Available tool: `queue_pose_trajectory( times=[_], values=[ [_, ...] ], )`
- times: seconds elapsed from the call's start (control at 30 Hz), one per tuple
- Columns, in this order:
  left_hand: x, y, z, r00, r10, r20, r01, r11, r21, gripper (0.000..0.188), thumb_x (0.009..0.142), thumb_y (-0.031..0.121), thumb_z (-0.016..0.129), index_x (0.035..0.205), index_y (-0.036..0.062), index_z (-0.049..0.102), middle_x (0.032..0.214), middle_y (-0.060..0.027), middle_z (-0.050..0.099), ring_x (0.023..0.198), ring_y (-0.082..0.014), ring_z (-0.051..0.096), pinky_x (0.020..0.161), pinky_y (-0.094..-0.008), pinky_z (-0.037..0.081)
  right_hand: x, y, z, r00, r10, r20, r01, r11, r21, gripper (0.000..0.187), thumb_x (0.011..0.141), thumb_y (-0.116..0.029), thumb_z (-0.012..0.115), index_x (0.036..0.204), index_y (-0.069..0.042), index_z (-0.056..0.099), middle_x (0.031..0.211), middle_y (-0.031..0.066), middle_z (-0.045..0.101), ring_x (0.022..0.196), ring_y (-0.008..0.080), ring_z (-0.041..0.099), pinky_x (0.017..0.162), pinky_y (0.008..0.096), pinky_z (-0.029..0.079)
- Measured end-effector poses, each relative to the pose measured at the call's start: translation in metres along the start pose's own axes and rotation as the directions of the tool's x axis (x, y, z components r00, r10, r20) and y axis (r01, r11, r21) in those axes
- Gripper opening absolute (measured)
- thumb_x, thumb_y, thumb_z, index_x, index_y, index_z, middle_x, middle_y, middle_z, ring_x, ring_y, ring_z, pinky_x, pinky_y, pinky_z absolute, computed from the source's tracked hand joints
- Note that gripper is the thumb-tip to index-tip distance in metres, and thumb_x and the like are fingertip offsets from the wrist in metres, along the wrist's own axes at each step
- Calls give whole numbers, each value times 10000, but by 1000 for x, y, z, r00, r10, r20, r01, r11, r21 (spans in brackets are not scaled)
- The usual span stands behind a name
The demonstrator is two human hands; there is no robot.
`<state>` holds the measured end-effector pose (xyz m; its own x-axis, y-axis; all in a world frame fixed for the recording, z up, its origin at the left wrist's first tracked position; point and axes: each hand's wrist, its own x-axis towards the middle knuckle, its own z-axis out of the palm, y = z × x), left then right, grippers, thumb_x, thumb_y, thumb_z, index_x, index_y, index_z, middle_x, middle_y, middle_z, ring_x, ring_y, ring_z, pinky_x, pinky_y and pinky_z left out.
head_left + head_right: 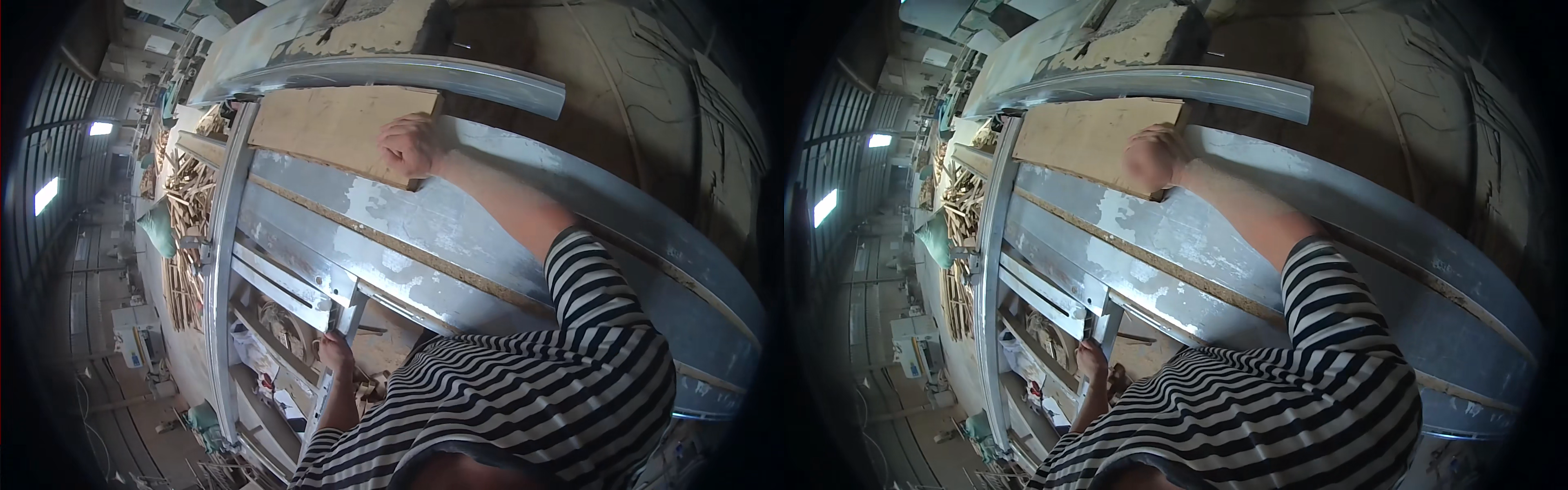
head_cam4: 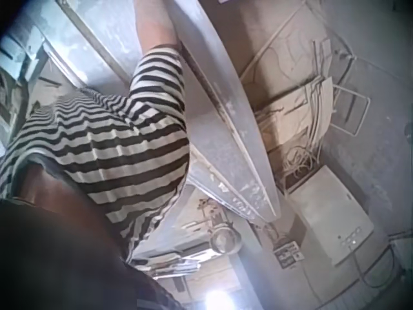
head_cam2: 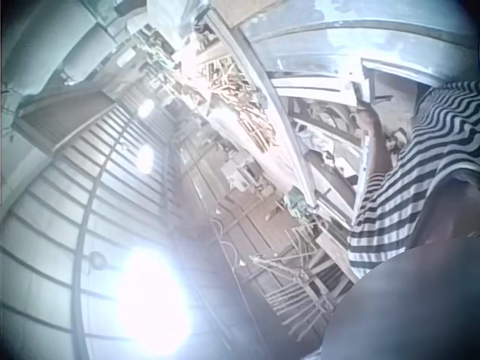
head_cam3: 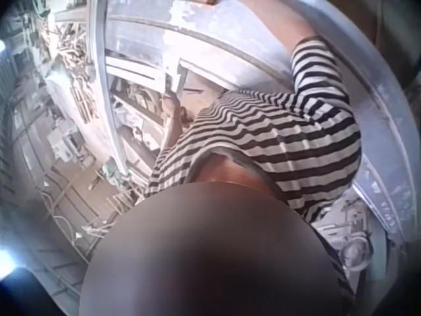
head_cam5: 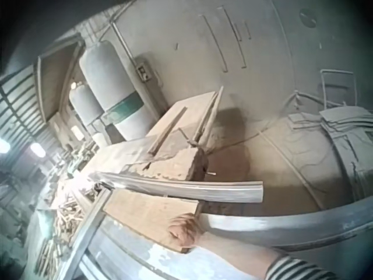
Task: The recorder processes long wooden planks using a stationary planer machine and then uses a circular saw to cut a smaller board after measuring it.
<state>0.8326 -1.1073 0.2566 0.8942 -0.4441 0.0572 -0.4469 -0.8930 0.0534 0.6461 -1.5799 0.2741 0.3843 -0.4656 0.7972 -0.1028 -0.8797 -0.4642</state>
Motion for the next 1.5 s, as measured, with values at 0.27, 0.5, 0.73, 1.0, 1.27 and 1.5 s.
queue_pose_trajectory(
  times=[0.27,0.5,0.73,1.0,1.27,1.5],
  values=[
    [4,-4,1,990,-68,122,67,998,13,524,964,354,306,849,0,676,850,-258,669,860,-482,623,769,-569,475,-6,3,0,983,-182,6,182,982,49,102,747,-113,665,674,-67,611,763,66,665,785,254,695,738,378,553],
    [15,-33,23,995,-25,97,19,998,60,600,999,442,253,1011,4,663,956,-278,667,908,-517,617,788,-597,469,-9,3,3,984,-177,-38,179,981,77,153,750,-117,672,639,-70,578,703,62,622,701,251,665,662,371,538],
    [14,-31,19,989,-46,144,42,999,30,557,988,421,261,1022,26,653,914,-287,657,897,-519,612,785,-601,463,-5,-1,-5,989,-137,-53,140,989,54,179,749,-131,675,615,-70,573,664,63,608,642,259,646,622,377,533],
    [5,-8,13,997,-19,-81,-2,969,-247,313,961,272,423,1164,68,547,891,-293,653,880,-523,612,763,-610,440,-3,-1,-4,992,-118,-47,119,992,29,124,777,-151,648,692,-61,633,770,90,664,777,285,678,771,401,538],
    [3,-1,8,998,-56,9,57,987,-152,334,909,145,453,1225,47,488,933,-309,651,843,-551,616,737,-632,465,3,2,-5,990,-137,-42,137,991,-9,157,811,-182,623,729,-59,677,854,95,706,898,291,695,871,415,518],
    [6,-2,2,995,-32,96,47,987,-155,372,882,117,456,1246,45,469,1002,-334,625,844,-556,607,743,-617,474,4,0,-9,993,-95,76,96,995,-8,196,854,-185,568,835,-37,695,960,103,725,991,305,690,931,416,495]
  ],
)
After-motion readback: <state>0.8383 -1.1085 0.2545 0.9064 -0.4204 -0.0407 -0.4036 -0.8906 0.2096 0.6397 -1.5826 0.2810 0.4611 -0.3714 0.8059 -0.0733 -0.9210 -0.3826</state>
